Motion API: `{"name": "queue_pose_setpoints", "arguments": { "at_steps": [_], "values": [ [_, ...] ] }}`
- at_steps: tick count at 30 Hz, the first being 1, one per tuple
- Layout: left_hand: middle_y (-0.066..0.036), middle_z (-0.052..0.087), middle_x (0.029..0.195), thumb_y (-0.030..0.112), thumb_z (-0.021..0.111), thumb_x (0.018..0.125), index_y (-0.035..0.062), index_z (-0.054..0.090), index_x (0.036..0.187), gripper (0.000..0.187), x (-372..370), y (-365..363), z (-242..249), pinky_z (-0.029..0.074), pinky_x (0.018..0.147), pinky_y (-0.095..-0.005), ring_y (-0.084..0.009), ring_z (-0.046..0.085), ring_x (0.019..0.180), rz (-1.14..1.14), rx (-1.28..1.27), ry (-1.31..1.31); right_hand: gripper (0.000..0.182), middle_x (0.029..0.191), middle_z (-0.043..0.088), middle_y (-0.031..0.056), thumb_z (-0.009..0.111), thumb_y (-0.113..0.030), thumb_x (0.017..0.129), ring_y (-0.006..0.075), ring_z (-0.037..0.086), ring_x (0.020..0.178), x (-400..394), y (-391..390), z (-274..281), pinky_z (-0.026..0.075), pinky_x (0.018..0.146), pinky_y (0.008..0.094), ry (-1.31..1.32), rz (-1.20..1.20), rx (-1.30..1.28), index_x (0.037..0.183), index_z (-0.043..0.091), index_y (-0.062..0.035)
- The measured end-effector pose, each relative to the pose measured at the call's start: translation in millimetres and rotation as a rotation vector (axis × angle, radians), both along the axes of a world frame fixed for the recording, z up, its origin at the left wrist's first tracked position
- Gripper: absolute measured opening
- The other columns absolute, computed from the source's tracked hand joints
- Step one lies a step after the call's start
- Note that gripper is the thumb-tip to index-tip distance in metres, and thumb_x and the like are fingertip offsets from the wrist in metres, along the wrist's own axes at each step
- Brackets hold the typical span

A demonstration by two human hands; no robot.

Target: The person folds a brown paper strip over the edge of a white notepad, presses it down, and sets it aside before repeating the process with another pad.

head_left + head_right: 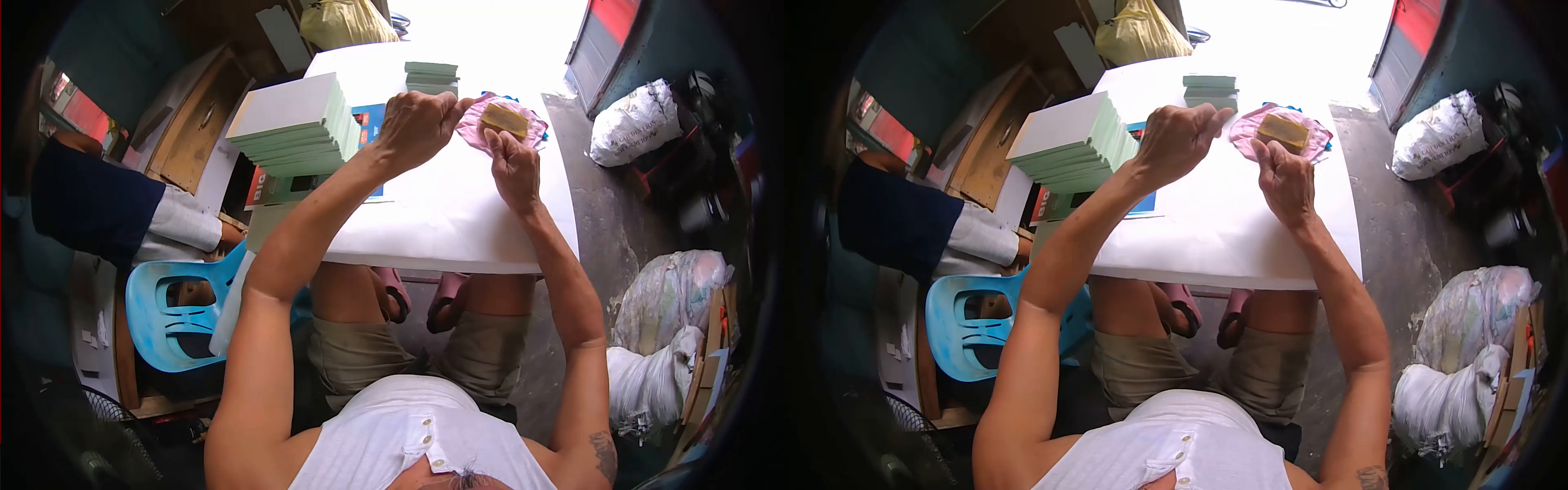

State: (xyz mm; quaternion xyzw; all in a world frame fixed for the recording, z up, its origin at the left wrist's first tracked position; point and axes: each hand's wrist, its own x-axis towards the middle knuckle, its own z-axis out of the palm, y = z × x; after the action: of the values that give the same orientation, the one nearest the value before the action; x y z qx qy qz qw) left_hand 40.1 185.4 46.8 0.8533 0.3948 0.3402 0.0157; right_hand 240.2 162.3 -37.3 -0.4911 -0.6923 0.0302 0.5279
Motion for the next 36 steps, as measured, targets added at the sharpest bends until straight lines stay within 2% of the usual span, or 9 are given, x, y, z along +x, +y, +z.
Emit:
{"name": "queue_pose_setpoints", "arguments": {
  "at_steps": [3, 4, 5, 7, 10, 14, 27, 32, 36],
  "values": [
    [-0.020, 0.070, 0.119, 0.032, 0.059, 0.103, 0.0064, 0.075, 0.109, 0.030, 24, 44, -53, 0.053, 0.094, -0.0449, -0.0315, 0.067, 0.111, -0.038, -0.092, 0.084, 0.037, 0.055, 0.055, 0.0126, 0.069, -0.026, 0.099, 0.0220, 0.051, 0.045, 16, -3, 14, 0.044, 0.048, 0.0390, 0.091, -0.141, 0.071, 0.071, 0.058, -0.0056],
    [-0.019, 0.054, 0.146, 0.033, 0.059, 0.102, 0.0097, 0.071, 0.127, 0.036, 27, 52, -66, 0.040, 0.113, -0.0470, -0.0347, 0.046, 0.140, -0.049, -0.242, 0.113, 0.033, 0.057, 0.057, 0.0111, 0.071, -0.025, 0.097, 0.0234, 0.055, 0.047, 21, -1, 16, 0.047, 0.050, 0.0392, 0.103, -0.178, 0.089, 0.074, 0.059, -0.0063],
    [-0.018, 0.053, 0.149, 0.032, 0.060, 0.101, 0.0112, 0.068, 0.131, 0.037, 27, 66, -91, 0.037, 0.116, -0.0471, -0.0350, 0.039, 0.146, -0.090, -0.236, 0.129, 0.029, 0.058, 0.060, 0.0097, 0.073, -0.024, 0.095, 0.0248, 0.060, 0.049, 23, 1, 18, 0.049, 0.052, 0.0395, 0.116, -0.216, 0.110, 0.076, 0.060, -0.0071],
    [-0.015, 0.062, 0.139, 0.020, 0.067, 0.096, 0.0101, 0.073, 0.122, 0.028, 32, 81, -121, 0.044, 0.110, -0.0432, -0.0334, 0.051, 0.135, -0.100, -0.003, 0.215, 0.024, 0.063, 0.063, 0.0091, 0.075, -0.023, 0.092, 0.0267, 0.065, 0.055, 25, 2, 18, 0.052, 0.055, 0.0399, 0.103, -0.233, 0.108, 0.079, 0.061, -0.0076],
    [-0.014, 0.072, 0.116, 0.009, 0.068, 0.091, 0.0097, 0.076, 0.114, 0.025, 37, 70, -105, 0.052, 0.096, -0.0405, -0.0308, 0.064, 0.110, -0.071, -0.124, 0.052, 0.019, 0.075, 0.067, 0.0107, 0.077, -0.017, 0.087, 0.0289, 0.068, 0.062, 22, -3, 19, 0.054, 0.058, 0.0409, 0.031, -0.211, 0.056, 0.083, 0.061, -0.0070],
    [-0.010, 0.069, 0.086, 0.002, 0.069, 0.085, 0.0048, 0.074, 0.085, 0.005, 44, 72, -100, 0.054, 0.082, -0.0424, -0.0292, 0.067, 0.088, -0.048, -0.037, -0.004, 0.021, 0.079, 0.065, 0.0115, 0.076, -0.017, 0.086, 0.0299, 0.068, 0.069, 13, -9, 20, 0.054, 0.061, 0.0421, -0.027, -0.169, -0.006, 0.084, 0.059, -0.0057],
    [-0.014, 0.067, 0.084, 0.015, 0.079, 0.082, 0.0032, 0.063, 0.087, 0.021, 41, 76, -82, 0.053, 0.073, -0.0437, -0.0315, 0.068, 0.079, -0.064, -0.067, 0.003, 0.023, 0.086, 0.068, 0.0134, 0.076, -0.016, 0.087, 0.0340, 0.070, 0.075, 3, -9, 7, 0.056, 0.065, 0.0444, -0.043, -0.102, -0.094, 0.095, 0.057, -0.0051],
    [-0.012, 0.067, 0.114, 0.048, 0.085, 0.079, 0.0124, 0.072, 0.113, 0.051, 27, 74, -44, 0.059, 0.080, -0.0405, -0.0252, 0.071, 0.091, 0.021, 0.070, 0.067, 0.026, 0.087, 0.068, 0.0139, 0.077, -0.014, 0.086, 0.0341, 0.071, 0.077, 1, -10, 8, 0.057, 0.067, 0.0449, -0.072, -0.072, -0.094, 0.098, 0.057, -0.0041],
    [-0.018, 0.063, 0.126, 0.053, 0.082, 0.081, 0.0047, 0.069, 0.120, 0.063, 29, 111, -10, 0.055, 0.094, -0.0433, -0.0318, 0.067, 0.109, 0.254, 0.071, 0.027, 0.027, 0.090, 0.068, 0.0139, 0.078, -0.013, 0.085, 0.0322, 0.071, 0.082, -4, -10, 6, 0.058, 0.070, 0.0438, -0.122, -0.057, -0.115, 0.100, 0.057, -0.0025]
  ]
}}
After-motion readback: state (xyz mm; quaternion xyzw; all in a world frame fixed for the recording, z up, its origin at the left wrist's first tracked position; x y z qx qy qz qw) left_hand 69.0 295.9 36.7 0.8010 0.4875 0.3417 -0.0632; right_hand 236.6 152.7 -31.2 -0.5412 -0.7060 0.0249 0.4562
